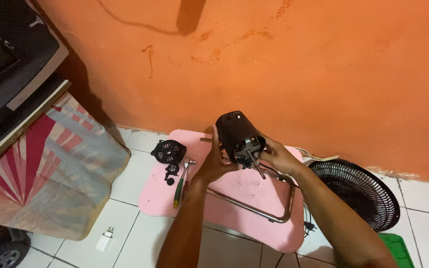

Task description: The person disassembles a fan motor, removes the fan blade, and uses a screwdriver to adjust internal components. They plug the motor into a wall socket to test it, then continue adjusting the motor housing and shaft.

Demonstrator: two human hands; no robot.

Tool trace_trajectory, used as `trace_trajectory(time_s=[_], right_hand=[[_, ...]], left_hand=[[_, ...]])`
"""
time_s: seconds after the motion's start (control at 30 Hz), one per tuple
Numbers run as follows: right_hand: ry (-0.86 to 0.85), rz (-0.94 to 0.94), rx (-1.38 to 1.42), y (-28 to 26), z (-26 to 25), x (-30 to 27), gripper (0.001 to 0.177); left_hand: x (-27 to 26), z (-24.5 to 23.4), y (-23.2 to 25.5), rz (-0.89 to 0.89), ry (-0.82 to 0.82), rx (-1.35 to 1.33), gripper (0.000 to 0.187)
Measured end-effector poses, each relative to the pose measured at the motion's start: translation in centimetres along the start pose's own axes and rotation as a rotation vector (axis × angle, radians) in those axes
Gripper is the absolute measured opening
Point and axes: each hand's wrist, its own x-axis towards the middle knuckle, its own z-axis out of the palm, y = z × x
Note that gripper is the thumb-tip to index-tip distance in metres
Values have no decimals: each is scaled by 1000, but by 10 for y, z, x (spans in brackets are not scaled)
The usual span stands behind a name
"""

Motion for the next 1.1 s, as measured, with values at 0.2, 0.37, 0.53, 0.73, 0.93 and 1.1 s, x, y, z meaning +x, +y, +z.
trace_trajectory(time_s=[0.2,0.37,0.53,0.73,0.93,1.1], right_hand=[[11,41,-225,-29,6,3,70],[1,6,-418,-50,4,-1,76],[-24,70,-452,-60,4,2,79],[-11,177,-312,-70,7,4,76],[2,185,-344,-74,9,6,75],[23,210,-457,-70,10,12,73]], left_hand=[[1,0,14,150,38,158,144],[3,-2,23,96,41,222,139],[1,-1,22,100,43,301,142],[-1,0,17,115,65,306,139],[1,0,16,55,68,291,140],[2,-3,14,118,94,233,136]])
